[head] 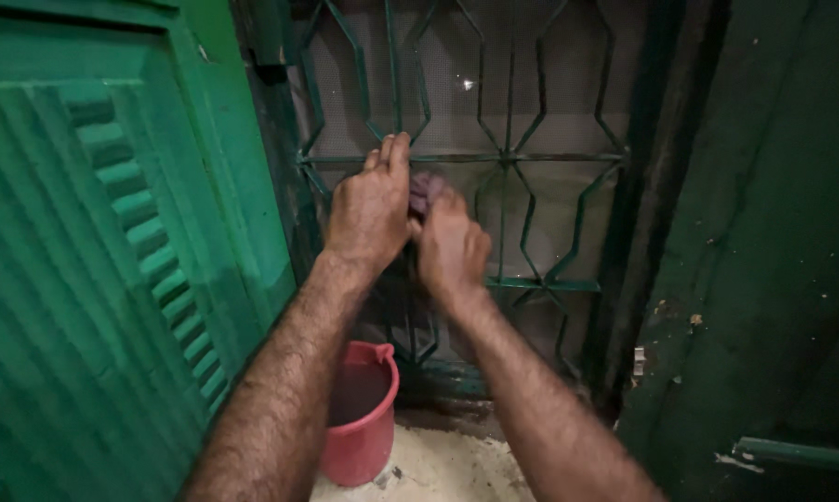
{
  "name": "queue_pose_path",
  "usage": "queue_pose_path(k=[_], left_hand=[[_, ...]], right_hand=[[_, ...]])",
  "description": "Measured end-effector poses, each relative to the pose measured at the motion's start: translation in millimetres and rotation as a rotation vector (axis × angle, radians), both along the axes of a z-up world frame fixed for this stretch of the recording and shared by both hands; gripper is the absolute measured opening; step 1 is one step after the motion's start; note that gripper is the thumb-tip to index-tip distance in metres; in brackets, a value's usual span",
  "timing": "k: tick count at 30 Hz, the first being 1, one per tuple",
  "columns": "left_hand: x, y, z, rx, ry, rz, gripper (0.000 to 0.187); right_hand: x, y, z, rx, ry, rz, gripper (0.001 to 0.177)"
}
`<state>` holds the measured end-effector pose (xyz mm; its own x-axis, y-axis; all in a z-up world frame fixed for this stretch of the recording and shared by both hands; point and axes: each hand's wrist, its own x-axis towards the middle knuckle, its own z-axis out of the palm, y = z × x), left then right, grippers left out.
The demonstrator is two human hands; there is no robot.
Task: The person dips a cloth into a red cup of water and wipes a metal security grille on a window. They repeatedly wring out the cloth and scrub the bars and mesh of the grille.
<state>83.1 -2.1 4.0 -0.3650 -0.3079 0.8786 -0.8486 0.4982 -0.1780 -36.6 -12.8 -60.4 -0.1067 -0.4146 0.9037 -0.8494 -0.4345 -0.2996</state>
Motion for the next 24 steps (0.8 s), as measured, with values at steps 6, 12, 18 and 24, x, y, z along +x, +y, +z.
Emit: queue_pose_path(k=[6, 12, 18, 24], left_hand=[[-2.8, 4.0, 0.6, -0.036, -0.043, 0.102, 0.094], [-4.8, 4.6, -0.2, -0.034, -0.030, 0.120, 0.087], [-5.0, 1.3, -1.7, -0.027, -0.040, 0.127, 0.085], [-3.5, 2.8, -0.8, -0.035, -0.060, 0.111, 0.087]], right_hand=[[-12.6, 31.2, -42.1, 0.161, 0.193, -0.106, 0.033], [-57.5, 71.7, 16.4, -0.179, 0.391, -0.227, 0.036], [-86.6, 59.5, 13.7, -0.518, 0.725, -0.461, 0.052], [-59.2, 68.9, -44.6, -0.321, 0.549, -0.361, 0.053]])
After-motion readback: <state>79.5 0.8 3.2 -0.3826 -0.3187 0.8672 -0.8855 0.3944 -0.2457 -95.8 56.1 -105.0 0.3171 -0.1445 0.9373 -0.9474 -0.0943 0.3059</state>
